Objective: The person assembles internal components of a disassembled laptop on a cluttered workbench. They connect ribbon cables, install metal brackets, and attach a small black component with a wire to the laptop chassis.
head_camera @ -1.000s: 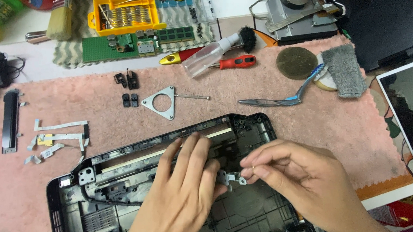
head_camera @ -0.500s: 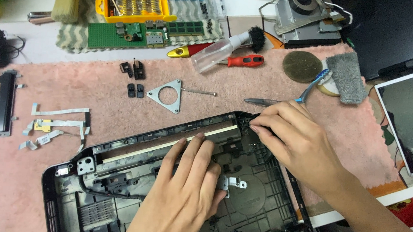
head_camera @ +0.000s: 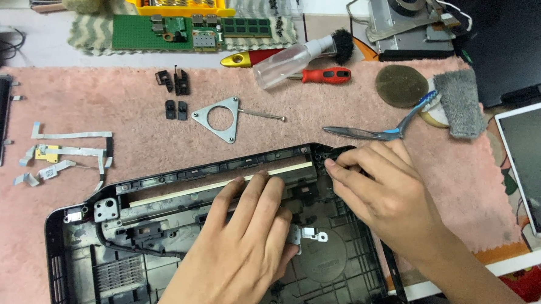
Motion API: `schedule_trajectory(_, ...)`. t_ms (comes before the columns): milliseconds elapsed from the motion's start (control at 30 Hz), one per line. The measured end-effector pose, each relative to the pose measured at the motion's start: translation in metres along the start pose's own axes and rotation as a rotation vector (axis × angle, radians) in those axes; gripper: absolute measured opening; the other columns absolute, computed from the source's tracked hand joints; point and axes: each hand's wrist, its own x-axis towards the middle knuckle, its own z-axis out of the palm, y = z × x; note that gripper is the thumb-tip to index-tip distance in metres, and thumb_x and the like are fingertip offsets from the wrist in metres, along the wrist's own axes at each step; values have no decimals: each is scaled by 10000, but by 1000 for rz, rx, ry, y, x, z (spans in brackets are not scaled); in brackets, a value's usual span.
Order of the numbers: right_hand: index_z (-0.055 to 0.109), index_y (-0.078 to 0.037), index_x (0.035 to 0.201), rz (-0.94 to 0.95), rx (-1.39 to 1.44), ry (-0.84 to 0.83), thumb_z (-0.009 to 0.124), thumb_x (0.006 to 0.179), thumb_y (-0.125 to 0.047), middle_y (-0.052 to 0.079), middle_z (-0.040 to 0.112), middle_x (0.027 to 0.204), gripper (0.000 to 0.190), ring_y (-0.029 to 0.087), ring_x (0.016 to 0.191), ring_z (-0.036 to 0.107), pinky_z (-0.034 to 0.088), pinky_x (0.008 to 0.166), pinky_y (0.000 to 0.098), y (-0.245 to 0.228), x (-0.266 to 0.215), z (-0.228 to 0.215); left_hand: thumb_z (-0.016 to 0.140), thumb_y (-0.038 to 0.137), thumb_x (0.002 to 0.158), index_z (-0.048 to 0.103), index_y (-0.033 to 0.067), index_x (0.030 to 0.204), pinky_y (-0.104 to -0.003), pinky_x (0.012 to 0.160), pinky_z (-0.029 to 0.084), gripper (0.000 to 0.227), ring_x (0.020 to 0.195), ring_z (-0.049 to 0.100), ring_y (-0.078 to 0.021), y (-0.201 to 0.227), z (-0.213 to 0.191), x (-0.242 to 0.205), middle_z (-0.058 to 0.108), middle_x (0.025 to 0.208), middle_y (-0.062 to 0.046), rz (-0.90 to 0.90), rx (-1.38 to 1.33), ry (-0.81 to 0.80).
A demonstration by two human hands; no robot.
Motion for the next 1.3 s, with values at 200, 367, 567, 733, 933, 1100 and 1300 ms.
schedule_trajectory(200, 751, 28, 1278, -9, -7, -47, 793, 1066, 71, 142, 710, 1106, 221, 302, 938, 675, 474, 903, 459, 4, -12, 1, 559, 518, 1127, 709, 139, 1331, -556, 1095, 498, 456, 1415, 627, -407, 3, 3, 7, 638, 1595, -217, -27, 31, 12)
schedule_trajectory(367, 804, 14, 1233, 71, 62, -24, 800, 1065, 38, 129, 739, 1127, 170, 289, 981, 695, 546, 964, 410, 7, -12, 4, 545, 513, 1134, 713, 136, 1332, -542, 1094, 497, 458, 1406, 633, -393, 2, 0, 11, 644, 1596, -214, -30, 51, 25)
schedule_trajectory(567, 881, -29, 1094, 326, 238, -14, 862, 1018, -39, 45, 787, 1032, 79, 121, 821, 689, 554, 781, 245, 8, 0, 1, 542, 540, 1122, 715, 128, 1353, -552, 1103, 493, 503, 1428, 619, -397, 3, 2, 13, 648, 1591, -209, -25, 90, 7)
schedule_trajectory(733, 895, -66, 1041, 434, 298, -43, 894, 981, -53, 18, 773, 986, 61, 84, 732, 613, 491, 663, 217, 8, 5, -2, 530, 531, 1139, 719, 152, 1301, -552, 1077, 505, 454, 1418, 629, -390, 1, -1, 14, 644, 1590, -205, -24, 86, 13)
schedule_trajectory(933, 899, -58, 1053, 401, 292, -61, 897, 982, -47, 32, 771, 965, 72, 106, 721, 607, 482, 692, 253, 11, 4, -2, 481, 489, 1167, 724, 172, 1306, -525, 1046, 497, 422, 1395, 618, -382, 2, -3, 17, 630, 1608, -201, -25, 91, -13)
schedule_trajectory(1100, 888, -35, 1149, 292, 207, -79, 864, 1015, -71, 61, 807, 1065, 141, 159, 926, 769, 577, 867, 288, 14, 1, -2, 516, 528, 1148, 719, 177, 1306, -524, 1065, 494, 434, 1384, 617, -365, 4, -1, 17, 619, 1613, -187, -50, 91, -5)
schedule_trajectory(1300, 861, -9, 1270, 169, 102, -93, 822, 1045, -34, 112, 773, 1188, 230, 211, 1069, 780, 615, 1042, 316, 14, -11, 0, 499, 464, 1161, 721, 175, 1308, -515, 1048, 492, 393, 1378, 621, -364, 3, -4, 18, 629, 1593, -180, -51, 87, 16)
